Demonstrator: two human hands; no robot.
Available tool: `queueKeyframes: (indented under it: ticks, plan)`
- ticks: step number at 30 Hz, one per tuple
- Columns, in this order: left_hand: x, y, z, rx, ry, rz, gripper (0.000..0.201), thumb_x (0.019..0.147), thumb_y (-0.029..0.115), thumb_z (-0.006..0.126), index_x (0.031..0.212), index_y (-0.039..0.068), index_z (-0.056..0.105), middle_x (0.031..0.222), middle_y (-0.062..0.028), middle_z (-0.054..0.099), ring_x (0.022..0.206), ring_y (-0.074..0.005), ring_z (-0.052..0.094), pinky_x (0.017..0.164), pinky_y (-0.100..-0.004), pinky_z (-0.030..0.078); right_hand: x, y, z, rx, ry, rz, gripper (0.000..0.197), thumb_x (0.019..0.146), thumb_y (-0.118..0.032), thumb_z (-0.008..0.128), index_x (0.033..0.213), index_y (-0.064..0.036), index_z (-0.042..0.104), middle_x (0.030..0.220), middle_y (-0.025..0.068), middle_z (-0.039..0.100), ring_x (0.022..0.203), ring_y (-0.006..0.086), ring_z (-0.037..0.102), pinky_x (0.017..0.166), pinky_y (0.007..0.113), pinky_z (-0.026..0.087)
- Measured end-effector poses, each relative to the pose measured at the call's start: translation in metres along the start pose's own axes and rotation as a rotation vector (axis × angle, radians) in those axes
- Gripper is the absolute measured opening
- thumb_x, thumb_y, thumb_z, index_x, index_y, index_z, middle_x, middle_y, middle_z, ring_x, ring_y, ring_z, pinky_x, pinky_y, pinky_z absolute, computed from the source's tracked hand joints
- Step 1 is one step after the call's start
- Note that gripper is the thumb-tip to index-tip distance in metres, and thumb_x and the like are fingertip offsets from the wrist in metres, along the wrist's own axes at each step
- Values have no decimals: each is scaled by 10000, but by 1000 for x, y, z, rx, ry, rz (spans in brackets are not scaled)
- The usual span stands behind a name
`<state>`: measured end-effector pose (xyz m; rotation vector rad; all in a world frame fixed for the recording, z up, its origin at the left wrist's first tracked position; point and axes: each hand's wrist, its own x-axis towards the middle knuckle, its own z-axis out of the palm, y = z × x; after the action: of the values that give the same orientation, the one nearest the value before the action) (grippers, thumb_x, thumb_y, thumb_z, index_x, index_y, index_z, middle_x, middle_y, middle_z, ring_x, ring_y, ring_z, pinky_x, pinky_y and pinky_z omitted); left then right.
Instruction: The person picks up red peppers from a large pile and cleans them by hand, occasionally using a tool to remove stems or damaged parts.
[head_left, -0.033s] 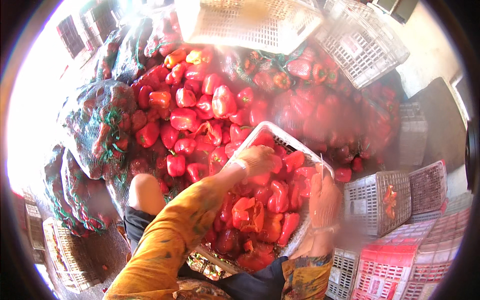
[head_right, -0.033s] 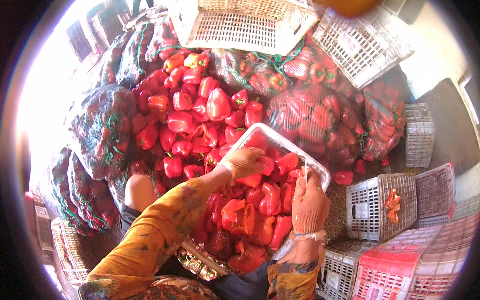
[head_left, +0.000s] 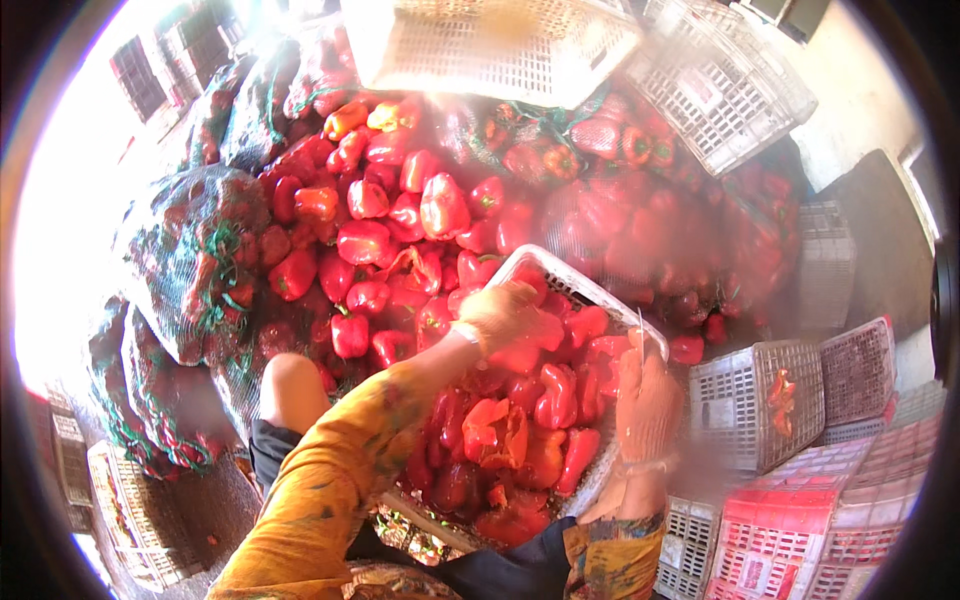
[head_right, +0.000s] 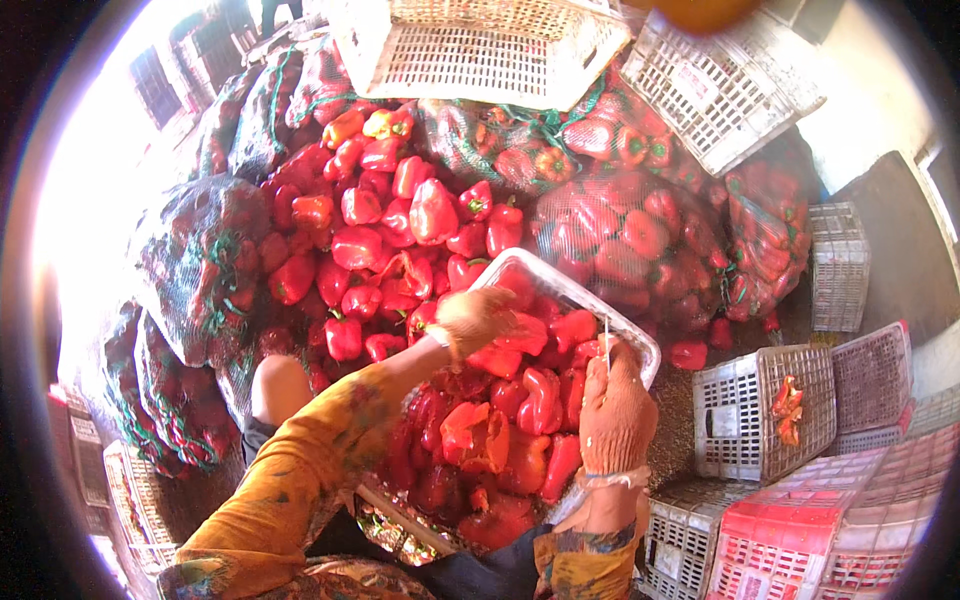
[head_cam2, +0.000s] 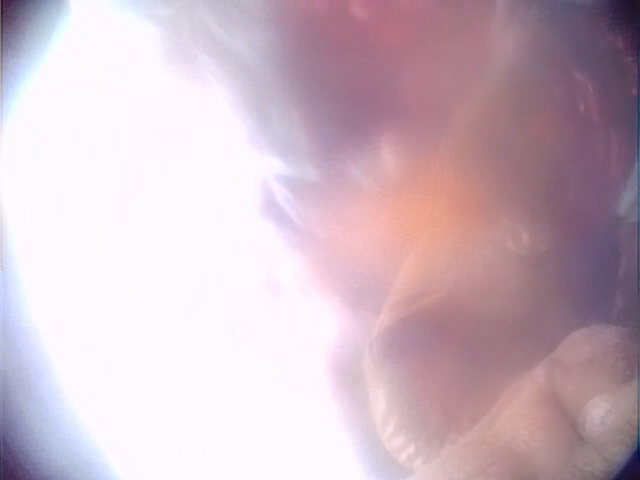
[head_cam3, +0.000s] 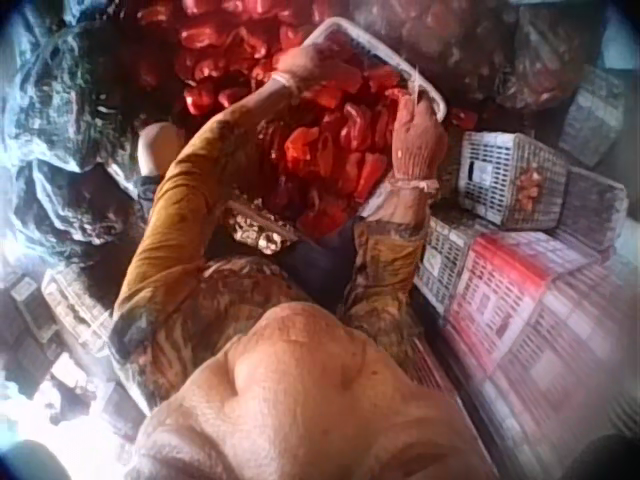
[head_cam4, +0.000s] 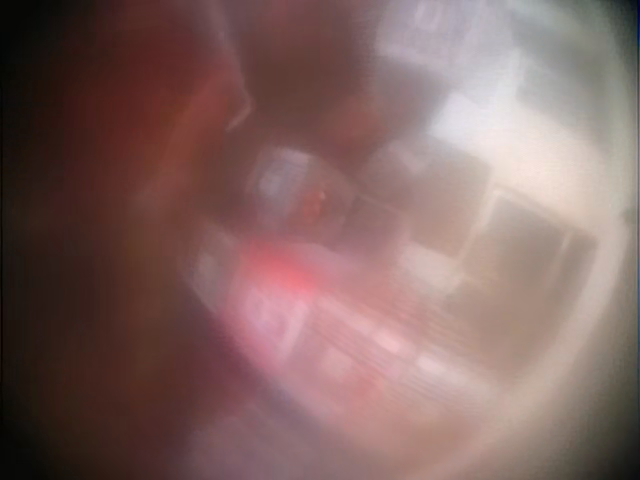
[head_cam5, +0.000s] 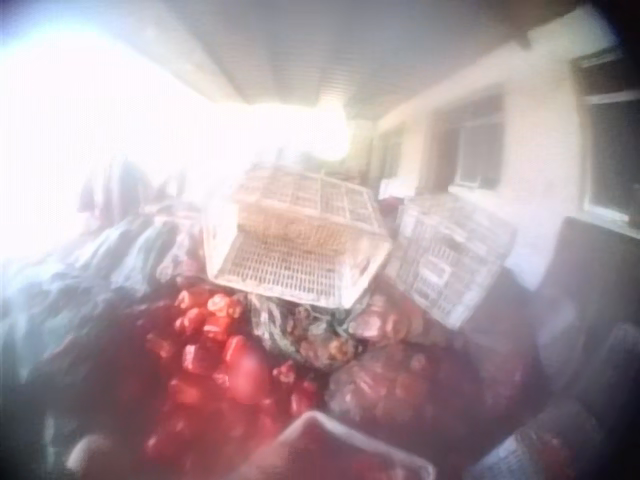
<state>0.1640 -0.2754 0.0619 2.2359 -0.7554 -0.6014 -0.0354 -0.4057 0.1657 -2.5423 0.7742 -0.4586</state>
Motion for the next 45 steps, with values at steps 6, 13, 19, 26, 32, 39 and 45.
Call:
queueKeyframes:
  ticks: [6, 13, 19, 26, 32, 39, 45]
  plan:
    - [102, -102, -71, -64, 690, -491, 907, 725, 449, 789, 1406, -9, 404, 1273, -277, 594, 1180, -375, 608, 985, -465, 507, 0, -20, 12, 60, 20, -94, 337, 1014, -325, 519, 1303, -165, 586, 950, 209, 700, 867, 447, 661, 694, 510, 521]
    - [144, -153, -76, -197, 585, -545, 854, 675, 388, 761, 1386, 45, 436, 1295, -227, 608, 1231, -334, 580, 1009, -438, 476, 7, -40, 24, 240, -108, 16, 262, 1013, -257, 540, 1219, -129, 639, 993, 183, 711, 887, 418, 674, 717, 460, 541]
    - [67, -173, -48, -1347, -43, -194, 460, 850, 348, 711, 1254, 162, 592, 1161, -38, 676, 1076, -244, 647, 855, -557, 551, 11, -22, 44, 337, -18, -98, 240, 991, -132, 586, 1216, -51, 613, 1079, 161, 712, 941, 284, 707, 799, 367, 549]
    - [-130, -68, -86, -1128, -637, -89, 646, 836, 103, 730, 1420, 20, 467, 1346, -112, 595, 1156, -173, 623, 999, -349, 511, -18, -24, 78, 1065, -547, -119, 554, 914, -154, 712, 1413, -47, 496, 1242, 89, 646, 1090, 234, 640, 913, 327, 541]
    - [-238, -95, -41, -1601, -425, -95, 686, 974, 481, 575, 1454, 16, 423, 1373, -143, 584, 1191, -249, 614, 1058, -410, 467, -119, -65, 74, 1091, -644, 101, 610, 854, -347, 796, 1351, -89, 554, 1148, 5, 629, 748, 64, 599, 612, 200, 477]
    - [-274, -54, -53, -1377, 109, 229, 999, 832, 513, 752, 1585, 150, 205, 1554, -133, 355, 1406, -256, 381, 1153, -448, 327, -194, -132, 97, 1535, -246, 607, 335, 958, -359, 679, 1174, -128, 569, 774, -63, 507, 571, 58, 439, 487, 221, 392]
    - [-261, -58, -59, -1378, 320, 253, 1293, 622, 497, 898, 1609, 207, 114, 1545, -165, 334, 1401, -278, 372, 1166, -459, 295, -218, -164, 125, 1701, -252, 839, 310, 968, -402, 654, 1098, -139, 554, 789, -55, 480, 579, 58, 409, 503, 217, 360]
